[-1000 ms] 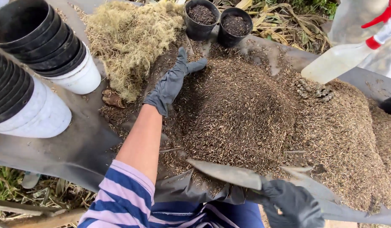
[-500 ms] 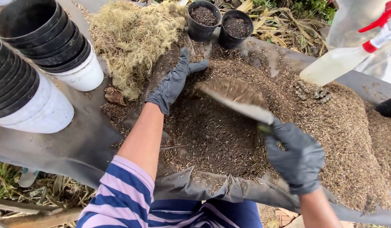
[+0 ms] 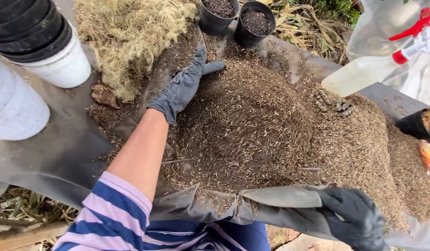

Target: Mixing various soil components together by hand and with a trowel on a flat surface to create a potting mix.

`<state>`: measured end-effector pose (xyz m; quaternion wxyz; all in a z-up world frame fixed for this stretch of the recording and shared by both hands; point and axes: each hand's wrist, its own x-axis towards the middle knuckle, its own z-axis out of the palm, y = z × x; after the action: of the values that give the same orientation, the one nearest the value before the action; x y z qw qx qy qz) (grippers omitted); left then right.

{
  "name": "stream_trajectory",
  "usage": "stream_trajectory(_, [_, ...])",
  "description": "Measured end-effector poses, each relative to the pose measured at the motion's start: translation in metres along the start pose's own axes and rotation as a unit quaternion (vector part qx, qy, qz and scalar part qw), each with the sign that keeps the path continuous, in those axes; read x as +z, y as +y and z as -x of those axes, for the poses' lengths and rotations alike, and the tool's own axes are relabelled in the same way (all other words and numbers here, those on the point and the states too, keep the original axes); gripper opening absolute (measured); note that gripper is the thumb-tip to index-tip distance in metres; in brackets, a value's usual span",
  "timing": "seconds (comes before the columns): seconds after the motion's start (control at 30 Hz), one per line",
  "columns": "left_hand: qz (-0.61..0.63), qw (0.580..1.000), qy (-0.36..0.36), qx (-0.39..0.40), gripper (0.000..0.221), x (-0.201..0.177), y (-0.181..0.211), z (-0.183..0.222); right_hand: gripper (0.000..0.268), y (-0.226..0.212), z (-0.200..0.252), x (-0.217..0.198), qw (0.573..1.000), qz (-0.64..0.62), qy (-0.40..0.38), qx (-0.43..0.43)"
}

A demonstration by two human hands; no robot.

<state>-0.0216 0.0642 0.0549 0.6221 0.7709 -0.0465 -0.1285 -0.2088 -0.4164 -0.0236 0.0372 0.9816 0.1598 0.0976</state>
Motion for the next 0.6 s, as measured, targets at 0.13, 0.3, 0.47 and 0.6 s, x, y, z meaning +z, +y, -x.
stream_trajectory(0.13, [-0.001,0.999,0.011,0.032,0.115,0.000,-0.007,-0.007,0.046,-0.037,-0.047,-0.012,0.970,-0.061,0.134,-0.192])
stream_trajectory(0.3, [-0.014,0.995,0.006,0.094,0.087,0.000,-0.026,-0.016,0.040,-0.065,-0.089,-0.012,0.969,-0.071,0.159,-0.174])
stream_trajectory(0.47, [-0.027,0.999,0.029,-0.013,0.106,0.002,0.003,0.000,0.034,-0.078,-0.124,-0.019,0.967,-0.083,0.203,-0.127])
stream_trajectory(0.6, [-0.046,0.998,0.031,-0.009,0.099,0.002,-0.001,-0.002,0.031,-0.072,-0.132,-0.022,0.965,-0.084,0.230,-0.096])
